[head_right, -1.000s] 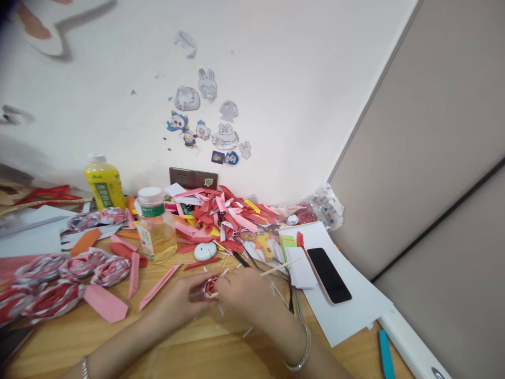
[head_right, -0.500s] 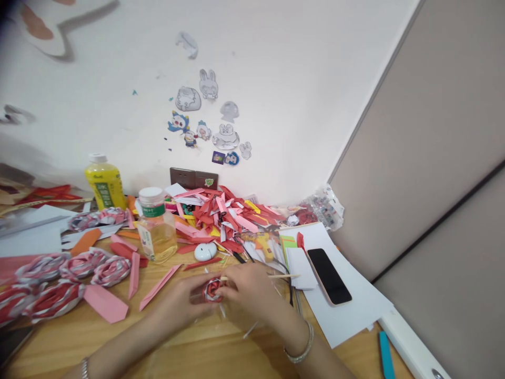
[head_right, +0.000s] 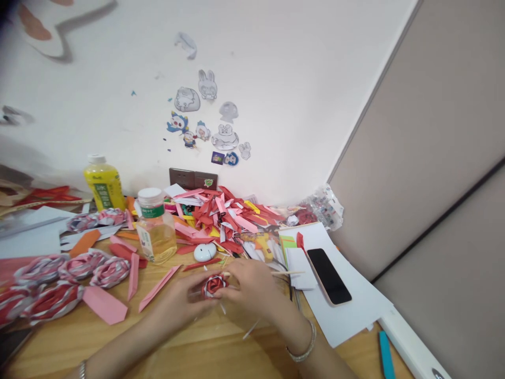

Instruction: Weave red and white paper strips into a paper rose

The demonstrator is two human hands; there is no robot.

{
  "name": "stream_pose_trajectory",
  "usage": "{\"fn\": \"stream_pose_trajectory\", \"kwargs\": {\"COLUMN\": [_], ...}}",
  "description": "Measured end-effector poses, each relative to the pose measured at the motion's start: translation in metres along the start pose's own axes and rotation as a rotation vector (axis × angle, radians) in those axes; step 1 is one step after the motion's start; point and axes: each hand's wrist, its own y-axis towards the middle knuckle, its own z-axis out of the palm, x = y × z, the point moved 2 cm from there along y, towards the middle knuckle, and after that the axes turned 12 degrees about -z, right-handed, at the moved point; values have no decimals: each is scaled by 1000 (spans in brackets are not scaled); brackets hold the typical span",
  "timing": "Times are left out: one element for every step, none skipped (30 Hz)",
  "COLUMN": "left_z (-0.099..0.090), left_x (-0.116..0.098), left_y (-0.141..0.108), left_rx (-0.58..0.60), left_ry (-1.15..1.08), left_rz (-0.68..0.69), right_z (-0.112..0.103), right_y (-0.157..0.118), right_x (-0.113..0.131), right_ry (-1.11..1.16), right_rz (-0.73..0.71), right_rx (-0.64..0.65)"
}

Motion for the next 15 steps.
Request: {"fn": "stream_pose_trajectory", "kwargs": {"left_z": [-1,-2,-2,-3,-4,-5,-6,-7,-8,-8,-9,-9,-9,-9,-9], "left_x": [1,2,4,5,6,6,6,5,4,2,1,0,-1,-1,-1], "left_y": [0,0,1,1,1,1,1,1,1,1,1,1,1,1,0], "left_rx": [-36,-76,-114,-146,-176,-201,-222,-243,-261,-280,-296,-307,-317,-324,-330], "left_ry": [6,15,27,39,49,58,66,72,79,85,92,101,113,128,145], "left_rz": [4,8,11,13,17,23,30,38,47,55,63,72,81,90,100], "right_z": [-1,-2,-2,-2,-1,-1,0,1,2,2,2,1,1,1,0], "right_y": [-1,-1,-2,-3,-3,-4,-4,-4,-4,-4,-3,-3,-3,-4,-4], "right_x": [0,0,1,1,2,3,3,3,4,4,4,4,4,4,5], "right_ry": [5,5,-2,-17,-38,-59,-75,-82,-80,-74,-66,-59,-55,-56,-60], "right_rz": [-23,-53,-85,-118,-148,-172,-187,-196,-199,-196,-190,-183,-180,-181,-183], "right_rx": [-31,-63,-95,-122,-144,-161,-176,-187,-195,-200,-206,-208,-207,-202,-195]}}
